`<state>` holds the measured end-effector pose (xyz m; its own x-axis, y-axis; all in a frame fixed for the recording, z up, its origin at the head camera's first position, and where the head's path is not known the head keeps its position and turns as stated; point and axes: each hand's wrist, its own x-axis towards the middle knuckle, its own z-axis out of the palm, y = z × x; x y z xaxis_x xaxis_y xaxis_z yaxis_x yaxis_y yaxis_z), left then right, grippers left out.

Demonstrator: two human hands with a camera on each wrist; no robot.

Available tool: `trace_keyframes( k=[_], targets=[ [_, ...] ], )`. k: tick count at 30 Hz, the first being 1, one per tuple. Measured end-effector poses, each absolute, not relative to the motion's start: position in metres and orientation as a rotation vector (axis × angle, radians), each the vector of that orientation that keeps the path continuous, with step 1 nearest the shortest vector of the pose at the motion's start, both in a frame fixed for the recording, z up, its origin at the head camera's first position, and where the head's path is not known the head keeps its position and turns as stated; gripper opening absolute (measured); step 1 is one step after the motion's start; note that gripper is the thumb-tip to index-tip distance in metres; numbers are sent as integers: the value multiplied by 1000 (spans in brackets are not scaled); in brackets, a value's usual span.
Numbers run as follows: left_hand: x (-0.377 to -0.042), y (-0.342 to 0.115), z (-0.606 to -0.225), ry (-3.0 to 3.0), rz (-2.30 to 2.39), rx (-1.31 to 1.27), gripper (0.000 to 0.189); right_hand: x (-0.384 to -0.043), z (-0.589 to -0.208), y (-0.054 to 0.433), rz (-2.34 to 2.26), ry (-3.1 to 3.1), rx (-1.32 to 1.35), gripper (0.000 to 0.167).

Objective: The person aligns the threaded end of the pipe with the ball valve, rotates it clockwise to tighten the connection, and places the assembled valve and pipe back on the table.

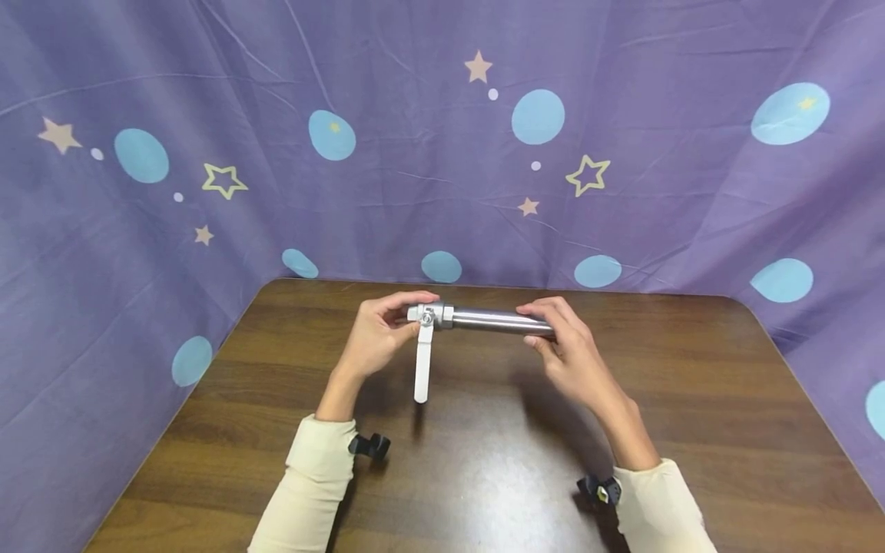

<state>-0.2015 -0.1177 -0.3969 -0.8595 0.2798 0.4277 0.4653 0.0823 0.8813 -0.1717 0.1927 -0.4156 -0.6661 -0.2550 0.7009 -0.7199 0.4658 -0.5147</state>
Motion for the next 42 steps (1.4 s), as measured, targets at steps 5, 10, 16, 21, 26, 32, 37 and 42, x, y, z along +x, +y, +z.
trace_keyframes(
  k=[5, 10, 16, 21, 26, 32, 37, 42],
  targets=[
    [-203, -118, -398, -2192, -1882, -764, 42, -173, -414, 193, 1134, -2199, 799, 52],
    [-203, -119, -397, -2201, -1884, -749, 43, -174, -414, 194, 1117, -2236, 794, 50],
    [-202, -119, -397, -2214, -1889, -731, 43, -175, -415, 195, 1114, -2269, 784, 48],
    [-203, -118, -396, -2206, -1891, -741, 43, -176, -415, 196, 1136, -2284, 773, 45],
    [-203, -117, -396, -2205, -1900, -746, 43, -175, -414, 197, 1175, -2292, 777, 42],
    [-201, -116, -396, -2194, -1915, -771, 43, -174, -414, 199, 1206, -2296, 792, 40],
    [-200, -116, -395, -2189, -1911, -784, 43, -173, -415, 199, 1195, -2297, 796, 41],
    [-200, -117, -394, -2193, -1912, -759, 44, -169, -415, 198, 1223, -2344, 708, 51]
  ],
)
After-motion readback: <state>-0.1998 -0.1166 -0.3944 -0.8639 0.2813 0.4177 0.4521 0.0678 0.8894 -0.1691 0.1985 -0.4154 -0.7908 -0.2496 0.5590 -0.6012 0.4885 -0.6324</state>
